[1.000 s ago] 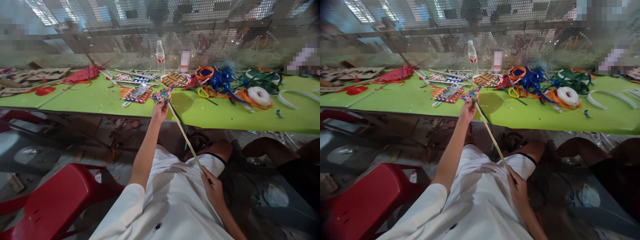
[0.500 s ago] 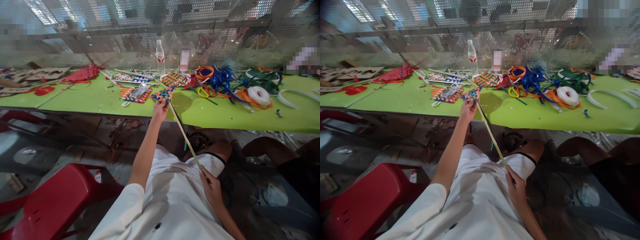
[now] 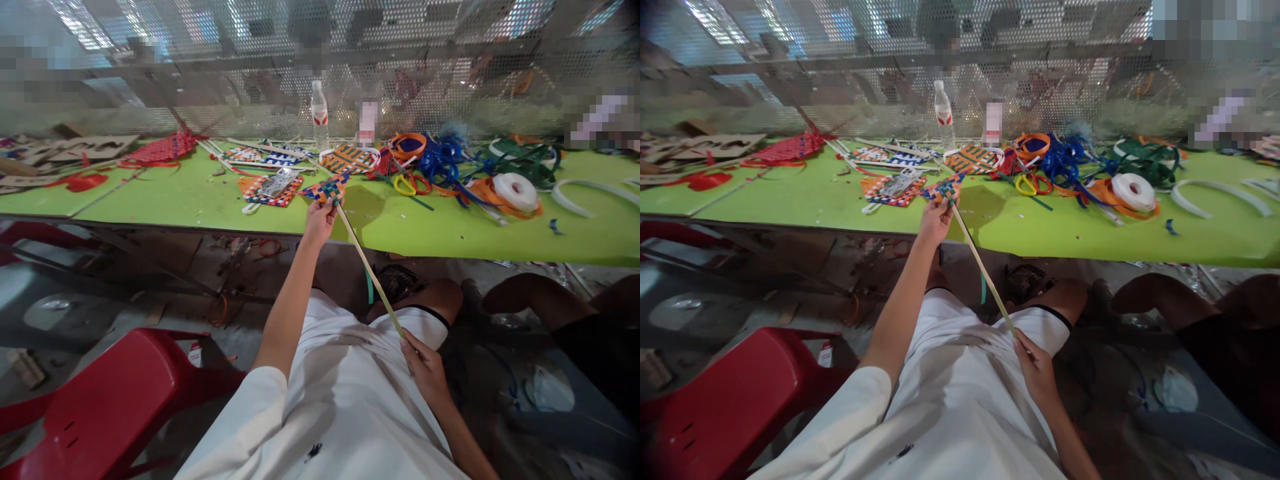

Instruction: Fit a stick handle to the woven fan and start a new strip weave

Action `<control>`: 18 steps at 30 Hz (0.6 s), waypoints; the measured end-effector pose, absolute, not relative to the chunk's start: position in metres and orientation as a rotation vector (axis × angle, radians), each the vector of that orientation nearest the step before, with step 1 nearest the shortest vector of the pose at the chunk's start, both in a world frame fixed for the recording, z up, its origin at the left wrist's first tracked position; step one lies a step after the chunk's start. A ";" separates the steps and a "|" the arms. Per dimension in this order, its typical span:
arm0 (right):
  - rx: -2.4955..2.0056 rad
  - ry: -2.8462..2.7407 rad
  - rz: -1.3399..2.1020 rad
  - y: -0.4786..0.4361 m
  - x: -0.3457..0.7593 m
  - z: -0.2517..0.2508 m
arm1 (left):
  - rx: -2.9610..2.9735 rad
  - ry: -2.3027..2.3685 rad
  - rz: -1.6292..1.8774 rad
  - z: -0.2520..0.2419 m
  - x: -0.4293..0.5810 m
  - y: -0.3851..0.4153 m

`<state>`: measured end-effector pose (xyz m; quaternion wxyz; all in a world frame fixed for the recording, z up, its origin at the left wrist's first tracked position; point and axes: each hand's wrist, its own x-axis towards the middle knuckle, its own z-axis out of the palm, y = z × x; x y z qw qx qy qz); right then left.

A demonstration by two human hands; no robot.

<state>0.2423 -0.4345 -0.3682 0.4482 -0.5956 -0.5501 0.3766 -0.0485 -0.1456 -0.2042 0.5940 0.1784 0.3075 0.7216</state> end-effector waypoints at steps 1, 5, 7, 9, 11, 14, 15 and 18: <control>-1.471 -1.339 0.967 -0.435 0.241 -0.368 | 0.418 0.716 1.679 -0.205 -0.048 -0.145; -1.495 -1.301 0.970 -0.435 0.241 -0.370 | 0.431 0.725 1.696 -0.208 -0.046 -0.144; -1.504 -1.308 0.929 -0.434 0.241 -0.372 | 0.439 0.726 1.706 -0.209 -0.046 -0.143; -1.497 -1.302 0.929 -0.434 0.241 -0.375 | 0.448 0.726 1.711 -0.210 -0.046 -0.143; -1.474 -1.248 1.026 -0.434 0.240 -0.379 | 0.462 0.725 1.713 -0.210 -0.046 -0.142; -1.419 -1.132 1.263 -0.435 0.238 -0.384 | 0.486 0.721 1.711 -0.210 -0.048 -0.142; -1.412 -1.115 1.296 -0.436 0.238 -0.385 | 0.493 0.720 1.710 -0.210 -0.048 -0.141; -1.461 -1.170 1.160 -0.435 0.238 -0.385 | 0.506 0.719 1.712 -0.211 -0.048 -0.140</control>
